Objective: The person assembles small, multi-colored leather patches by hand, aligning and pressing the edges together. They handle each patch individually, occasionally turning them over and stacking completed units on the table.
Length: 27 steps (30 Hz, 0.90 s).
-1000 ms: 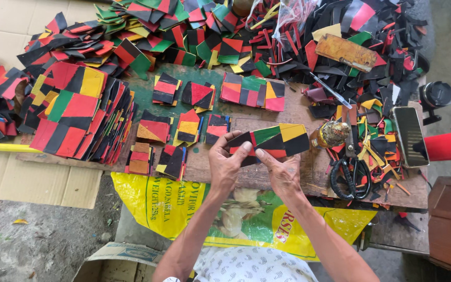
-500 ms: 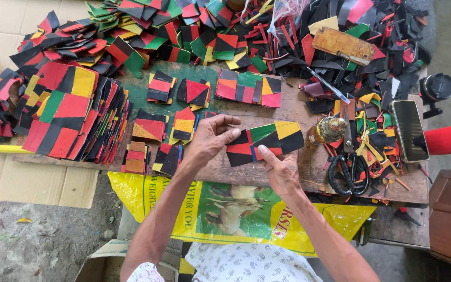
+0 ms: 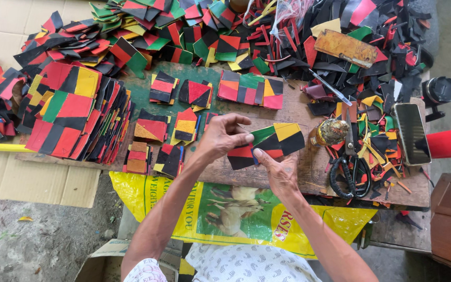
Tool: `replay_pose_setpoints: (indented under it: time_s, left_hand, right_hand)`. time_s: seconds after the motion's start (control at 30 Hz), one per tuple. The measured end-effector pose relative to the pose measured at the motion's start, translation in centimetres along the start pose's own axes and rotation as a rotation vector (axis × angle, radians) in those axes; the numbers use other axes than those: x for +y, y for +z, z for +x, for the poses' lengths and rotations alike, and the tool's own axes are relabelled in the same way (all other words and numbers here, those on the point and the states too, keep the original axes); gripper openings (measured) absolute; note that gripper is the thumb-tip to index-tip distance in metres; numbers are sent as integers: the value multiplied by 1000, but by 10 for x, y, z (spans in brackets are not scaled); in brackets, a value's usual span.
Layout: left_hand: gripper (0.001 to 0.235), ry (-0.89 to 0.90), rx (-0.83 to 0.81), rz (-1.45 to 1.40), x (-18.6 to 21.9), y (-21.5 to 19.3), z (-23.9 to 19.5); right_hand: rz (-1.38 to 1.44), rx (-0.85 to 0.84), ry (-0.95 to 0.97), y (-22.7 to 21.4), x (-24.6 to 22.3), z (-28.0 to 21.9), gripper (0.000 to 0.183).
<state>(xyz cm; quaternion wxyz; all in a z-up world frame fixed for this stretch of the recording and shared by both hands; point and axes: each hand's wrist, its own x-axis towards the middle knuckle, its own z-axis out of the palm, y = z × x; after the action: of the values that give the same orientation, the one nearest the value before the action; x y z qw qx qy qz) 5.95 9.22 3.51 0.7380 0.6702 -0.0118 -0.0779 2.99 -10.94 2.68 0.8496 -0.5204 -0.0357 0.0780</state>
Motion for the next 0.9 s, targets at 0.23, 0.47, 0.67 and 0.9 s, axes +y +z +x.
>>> replay_pose_setpoints:
  time_s: [0.23, 0.47, 0.67, 0.9]
  left_hand:
    - [31, 114, 184, 227, 30, 30, -36]
    - [15, 492, 710, 505, 109, -84, -107]
    - [12, 448, 1129, 635, 145, -195, -161]
    - [19, 220, 1220, 794, 126, -211, -175]
  right_hand:
    - [-116, 10, 0, 7, 6, -5, 45]
    - [-162, -218, 78, 1, 4, -5, 55]
    - [-244, -171, 108, -12, 25, -5, 48]
    - [-269, -177, 127, -15, 31, -4, 41]
